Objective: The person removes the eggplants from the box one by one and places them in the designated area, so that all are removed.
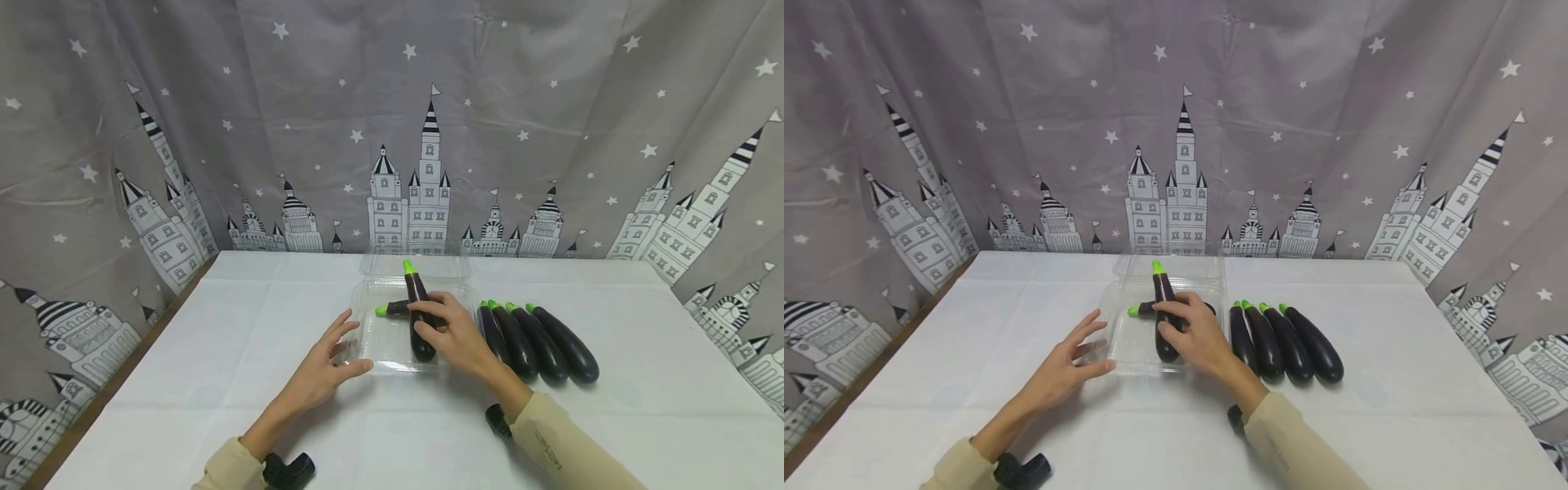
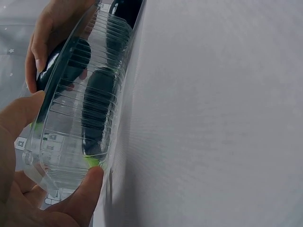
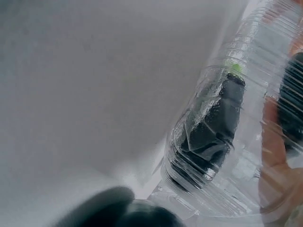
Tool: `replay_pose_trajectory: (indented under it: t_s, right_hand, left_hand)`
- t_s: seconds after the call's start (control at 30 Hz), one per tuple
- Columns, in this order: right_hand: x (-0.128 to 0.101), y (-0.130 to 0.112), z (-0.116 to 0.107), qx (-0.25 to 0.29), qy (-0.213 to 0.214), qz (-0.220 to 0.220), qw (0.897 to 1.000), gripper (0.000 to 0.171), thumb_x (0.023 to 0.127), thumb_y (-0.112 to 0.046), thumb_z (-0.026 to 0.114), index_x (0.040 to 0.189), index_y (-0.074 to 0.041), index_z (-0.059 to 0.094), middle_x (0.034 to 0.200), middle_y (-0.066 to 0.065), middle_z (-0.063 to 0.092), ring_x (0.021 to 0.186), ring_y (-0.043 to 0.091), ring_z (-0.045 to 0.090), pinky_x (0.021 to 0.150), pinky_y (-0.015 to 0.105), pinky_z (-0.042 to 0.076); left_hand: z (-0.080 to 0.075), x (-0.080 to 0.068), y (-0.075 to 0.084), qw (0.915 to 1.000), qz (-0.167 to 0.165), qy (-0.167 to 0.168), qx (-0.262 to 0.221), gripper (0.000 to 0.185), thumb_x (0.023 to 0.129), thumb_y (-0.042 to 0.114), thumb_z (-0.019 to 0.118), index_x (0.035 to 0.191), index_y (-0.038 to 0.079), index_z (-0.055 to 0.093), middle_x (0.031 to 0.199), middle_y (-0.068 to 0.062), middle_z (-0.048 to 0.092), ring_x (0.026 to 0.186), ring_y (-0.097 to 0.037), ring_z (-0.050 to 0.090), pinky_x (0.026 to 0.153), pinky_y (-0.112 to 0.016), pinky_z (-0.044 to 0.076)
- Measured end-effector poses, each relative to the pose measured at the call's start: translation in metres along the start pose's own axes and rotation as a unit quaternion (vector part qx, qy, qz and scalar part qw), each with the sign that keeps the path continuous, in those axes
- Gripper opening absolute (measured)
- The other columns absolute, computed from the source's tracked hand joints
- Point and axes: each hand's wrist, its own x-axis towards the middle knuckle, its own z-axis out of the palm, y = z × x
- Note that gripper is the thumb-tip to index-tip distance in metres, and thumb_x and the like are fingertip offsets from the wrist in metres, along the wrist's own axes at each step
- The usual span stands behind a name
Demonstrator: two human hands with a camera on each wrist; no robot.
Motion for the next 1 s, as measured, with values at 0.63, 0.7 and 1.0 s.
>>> replay_pose_trajectory:
  t_s: [0.63,0.7,1.0]
  right_hand:
    - [0.002,-0.006,-0.005,0.032,0.045,0.016,0.998,0.033,0.09,-0.004,0.062,0.122,-0.009,0.07,0.139,0.015,0.049,0.117,0.034,0.054,0.084,0.045,0.056]
    - [0.003,-0.007,-0.006,0.038,0.046,0.019,0.998,0.033,0.09,-0.003,0.062,0.122,-0.009,0.069,0.14,0.015,0.049,0.118,0.034,0.054,0.084,0.046,0.056]
    - [0.001,-0.024,-0.016,0.036,0.038,0.028,0.998,0.033,0.091,-0.005,0.062,0.123,-0.01,0.069,0.141,0.012,0.05,0.122,0.032,0.052,0.088,0.044,0.055]
  left_hand:
    - [0.0,0.001,0.002,1.0,-0.003,-0.001,-0.003,0.074,0.087,0.022,0.077,0.147,0.001,0.041,0.164,-0.007,0.015,0.135,-0.048,0.037,0.101,-0.054,0.043]
    - [0.0,0.001,0.002,1.0,-0.006,-0.002,-0.001,0.074,0.087,0.023,0.077,0.147,0.001,0.041,0.164,-0.007,0.015,0.135,-0.048,0.037,0.102,-0.055,0.043]
    - [-0.002,0.002,0.003,0.9999,-0.01,-0.001,0.004,0.076,0.086,0.025,0.078,0.148,0.001,0.04,0.164,-0.006,0.015,0.135,-0.048,0.037,0.103,-0.055,0.042]
